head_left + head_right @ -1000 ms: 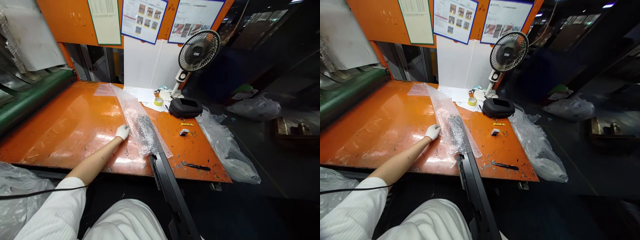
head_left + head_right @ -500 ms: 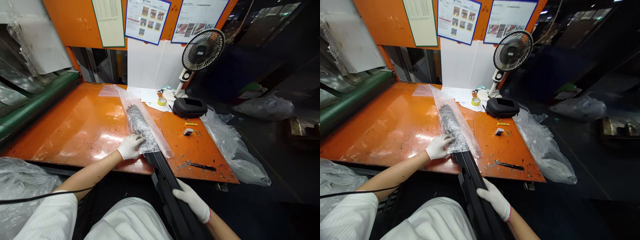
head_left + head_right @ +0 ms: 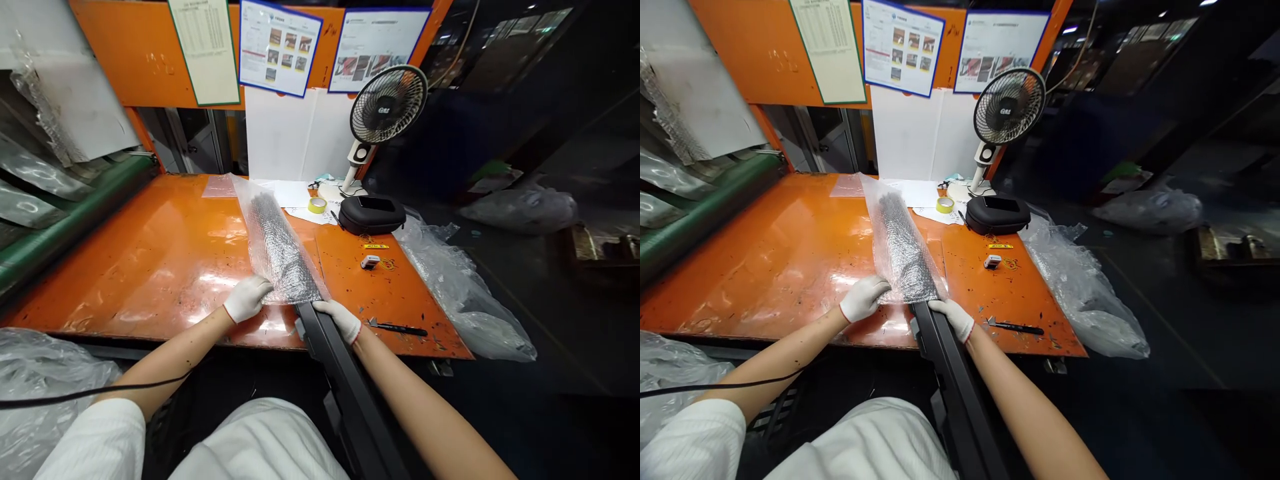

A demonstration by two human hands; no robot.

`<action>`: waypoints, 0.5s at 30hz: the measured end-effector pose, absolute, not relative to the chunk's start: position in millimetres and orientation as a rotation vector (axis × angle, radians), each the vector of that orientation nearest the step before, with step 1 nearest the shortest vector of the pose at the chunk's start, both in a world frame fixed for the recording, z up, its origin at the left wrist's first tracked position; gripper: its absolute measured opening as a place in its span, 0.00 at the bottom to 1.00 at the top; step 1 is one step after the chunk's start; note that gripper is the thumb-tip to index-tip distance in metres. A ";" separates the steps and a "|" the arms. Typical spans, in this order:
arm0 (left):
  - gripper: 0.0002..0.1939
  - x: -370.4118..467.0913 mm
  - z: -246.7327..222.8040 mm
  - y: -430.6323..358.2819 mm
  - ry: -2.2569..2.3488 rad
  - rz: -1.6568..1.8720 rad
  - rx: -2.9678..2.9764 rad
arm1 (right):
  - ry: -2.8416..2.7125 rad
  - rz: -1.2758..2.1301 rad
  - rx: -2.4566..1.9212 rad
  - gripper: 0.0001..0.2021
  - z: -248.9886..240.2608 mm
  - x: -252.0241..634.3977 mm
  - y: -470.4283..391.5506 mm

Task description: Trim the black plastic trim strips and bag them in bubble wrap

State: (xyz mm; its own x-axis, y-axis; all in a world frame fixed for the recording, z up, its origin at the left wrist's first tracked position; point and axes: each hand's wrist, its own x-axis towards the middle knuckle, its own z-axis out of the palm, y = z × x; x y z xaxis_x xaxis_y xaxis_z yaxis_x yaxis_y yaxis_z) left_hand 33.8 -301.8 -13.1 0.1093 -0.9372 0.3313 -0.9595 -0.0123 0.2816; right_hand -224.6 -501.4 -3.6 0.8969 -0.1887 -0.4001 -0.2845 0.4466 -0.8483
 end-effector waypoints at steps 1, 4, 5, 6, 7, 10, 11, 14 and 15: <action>0.21 33.9 -15.3 -301.4 -1.804 0.023 2.032 | 0.505 0.074 -1.104 0.27 -4.4 -218.9 -500.2; 0.15 36.3 -21.1 -298.4 -1.714 -0.136 2.169 | 0.586 0.060 -1.102 0.29 -7.6 -221.5 -490.8; 0.15 37.0 -22.8 -296.7 -1.698 -0.182 2.184 | 0.603 0.053 -1.123 0.31 -8.5 -231.1 -485.3; 0.16 37.5 -24.5 -295.1 -1.688 -0.213 2.186 | 0.615 0.046 -1.154 0.32 -9.1 -245.4 -478.7; 0.20 37.5 -26.3 -293.9 -1.683 -0.226 2.180 | 0.618 0.043 -1.192 0.34 -9.2 -264.0 -471.0; 0.35 36.4 -32.9 -296.8 -1.634 -0.151 2.184 | 0.580 0.096 -1.247 0.39 -6.1 -336.9 -442.6; 0.35 35.9 -35.4 -300.2 -1.579 -0.104 2.216 | 0.555 0.132 -1.212 0.41 -3.7 -362.9 -432.3; 0.23 35.4 -42.6 -313.9 -1.222 -0.021 2.408 | 0.523 0.237 -1.071 0.45 8.1 -427.7 -405.4; 0.19 35.5 -44.4 -318.4 -1.084 -0.058 2.478 | 0.553 0.220 -1.074 0.44 13.2 -442.2 -399.2</action>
